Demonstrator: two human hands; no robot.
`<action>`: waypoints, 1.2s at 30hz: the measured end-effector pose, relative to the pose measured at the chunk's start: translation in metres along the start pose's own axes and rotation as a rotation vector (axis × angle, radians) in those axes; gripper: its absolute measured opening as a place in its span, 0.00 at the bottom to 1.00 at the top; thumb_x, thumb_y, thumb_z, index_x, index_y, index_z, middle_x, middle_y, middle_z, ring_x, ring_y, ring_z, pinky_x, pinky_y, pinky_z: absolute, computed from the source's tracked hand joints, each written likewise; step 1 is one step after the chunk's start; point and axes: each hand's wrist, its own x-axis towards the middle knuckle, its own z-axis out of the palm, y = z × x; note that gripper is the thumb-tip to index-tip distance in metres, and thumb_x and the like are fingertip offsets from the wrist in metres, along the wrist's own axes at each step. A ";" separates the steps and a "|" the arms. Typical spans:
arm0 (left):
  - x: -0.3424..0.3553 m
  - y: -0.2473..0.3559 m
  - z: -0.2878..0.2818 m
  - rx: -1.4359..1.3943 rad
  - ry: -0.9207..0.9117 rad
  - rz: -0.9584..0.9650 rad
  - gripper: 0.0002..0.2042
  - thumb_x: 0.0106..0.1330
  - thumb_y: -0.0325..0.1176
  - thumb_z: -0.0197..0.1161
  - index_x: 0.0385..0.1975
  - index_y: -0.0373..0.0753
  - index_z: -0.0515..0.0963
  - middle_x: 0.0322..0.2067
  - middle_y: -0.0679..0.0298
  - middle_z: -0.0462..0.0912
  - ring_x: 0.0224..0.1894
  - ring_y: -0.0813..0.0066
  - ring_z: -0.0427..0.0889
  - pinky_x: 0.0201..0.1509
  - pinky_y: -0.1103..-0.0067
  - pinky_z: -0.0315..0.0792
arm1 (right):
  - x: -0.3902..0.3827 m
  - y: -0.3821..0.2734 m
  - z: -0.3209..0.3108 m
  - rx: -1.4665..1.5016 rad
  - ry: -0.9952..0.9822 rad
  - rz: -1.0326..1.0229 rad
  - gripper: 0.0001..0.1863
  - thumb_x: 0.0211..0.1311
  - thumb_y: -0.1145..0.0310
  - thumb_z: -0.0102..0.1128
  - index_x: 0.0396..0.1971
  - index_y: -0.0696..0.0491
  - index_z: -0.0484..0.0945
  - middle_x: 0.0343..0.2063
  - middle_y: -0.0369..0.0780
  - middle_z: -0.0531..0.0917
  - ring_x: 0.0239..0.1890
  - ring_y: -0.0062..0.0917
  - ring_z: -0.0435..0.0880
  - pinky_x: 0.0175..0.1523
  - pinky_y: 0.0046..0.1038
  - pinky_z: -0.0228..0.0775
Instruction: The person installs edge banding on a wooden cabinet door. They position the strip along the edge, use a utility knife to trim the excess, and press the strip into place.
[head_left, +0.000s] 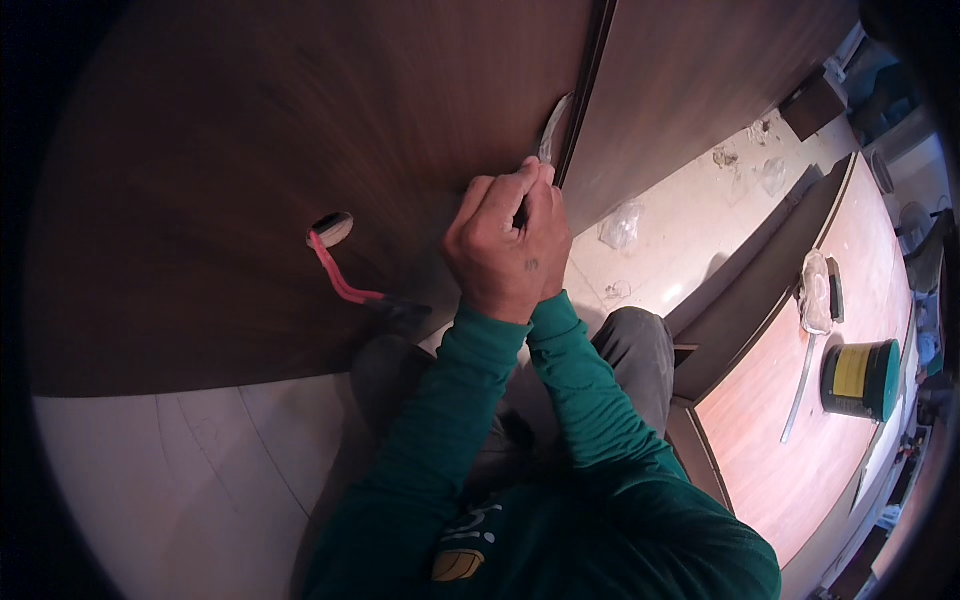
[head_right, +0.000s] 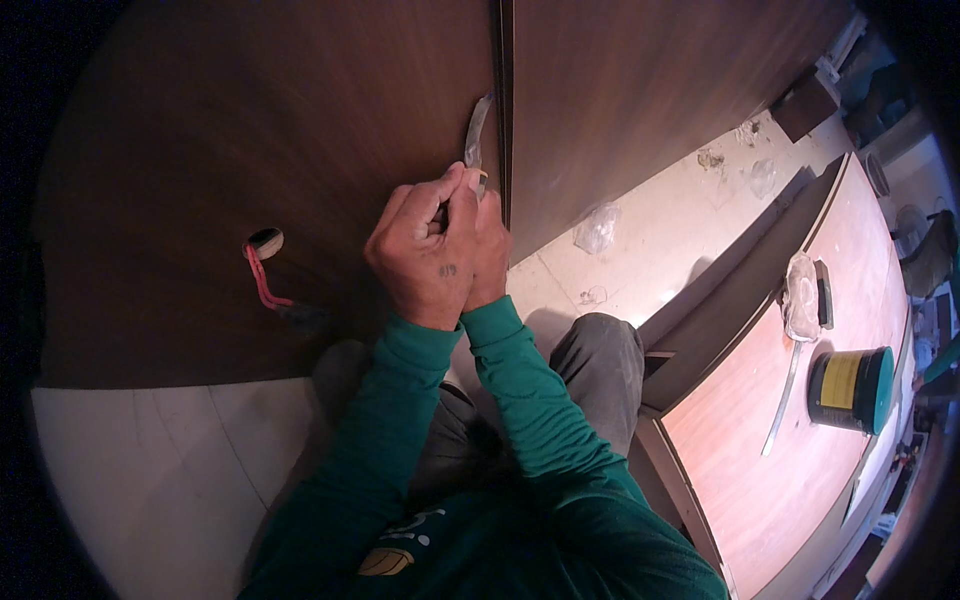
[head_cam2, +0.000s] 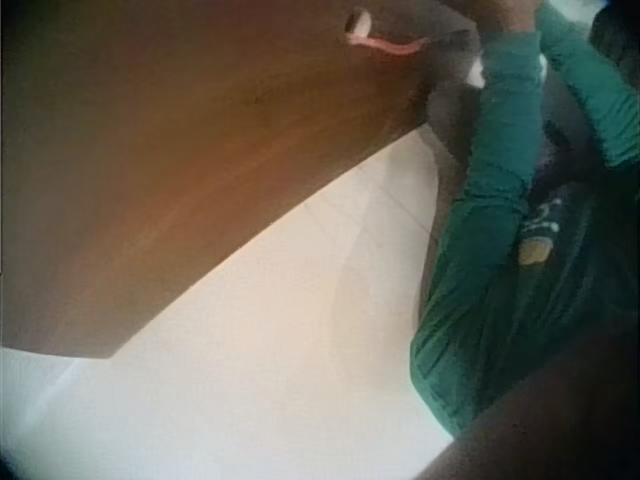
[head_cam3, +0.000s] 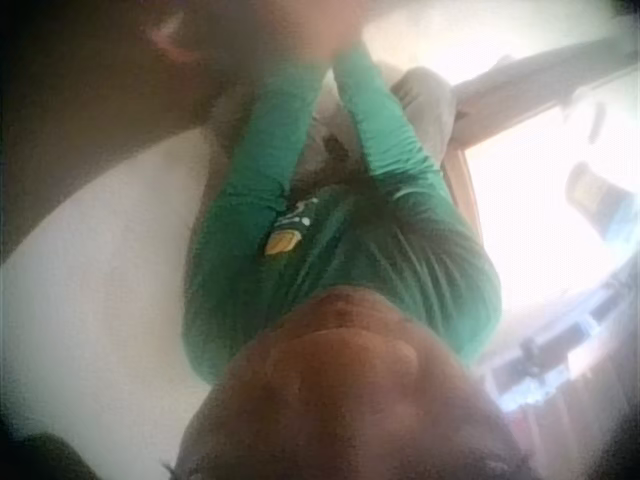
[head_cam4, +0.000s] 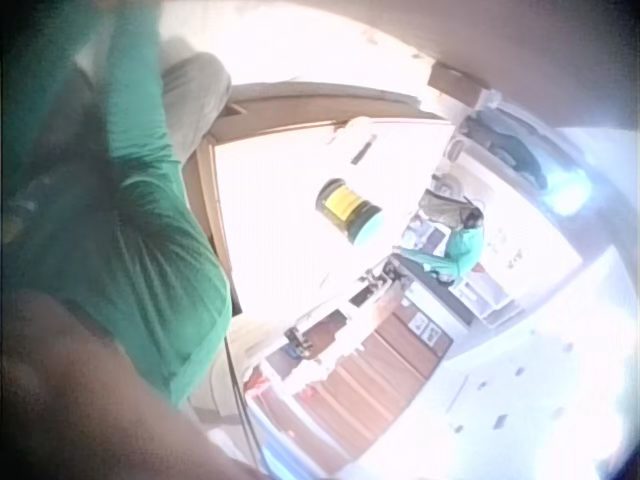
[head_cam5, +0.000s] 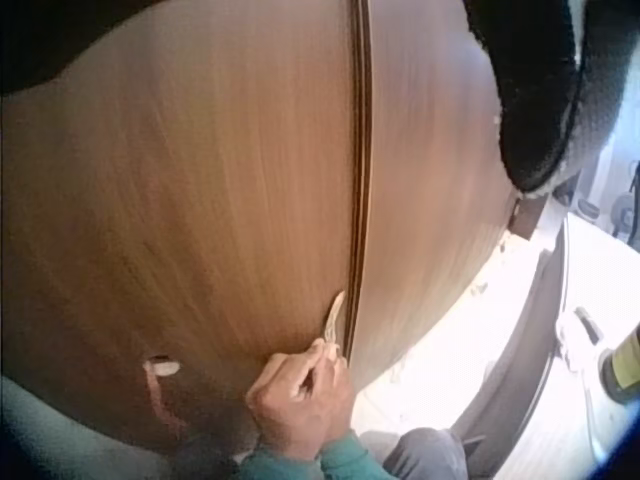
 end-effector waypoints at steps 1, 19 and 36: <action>-0.005 -0.004 0.000 0.004 -0.019 -0.034 0.05 0.60 0.24 0.72 0.35 0.33 0.87 0.31 0.58 0.86 0.29 0.74 0.87 0.33 0.79 0.80 | -0.004 0.001 0.001 0.009 -0.018 0.037 0.20 0.65 0.60 0.60 0.52 0.52 0.71 0.35 0.49 0.77 0.36 0.51 0.81 0.36 0.47 0.71; -0.058 -0.044 0.008 0.019 -0.105 -0.139 0.06 0.60 0.26 0.72 0.35 0.36 0.86 0.31 0.60 0.86 0.29 0.73 0.86 0.33 0.78 0.79 | -0.057 0.058 0.020 -0.158 -0.098 0.027 0.19 0.64 0.63 0.61 0.52 0.53 0.72 0.35 0.47 0.77 0.35 0.47 0.81 0.32 0.45 0.72; -0.091 -0.075 0.013 0.027 -0.186 -0.175 0.06 0.59 0.28 0.72 0.35 0.36 0.86 0.31 0.58 0.86 0.29 0.69 0.85 0.34 0.76 0.78 | -0.085 0.086 0.028 -0.045 -0.048 0.101 0.17 0.68 0.62 0.59 0.52 0.52 0.74 0.36 0.46 0.79 0.36 0.46 0.83 0.36 0.41 0.75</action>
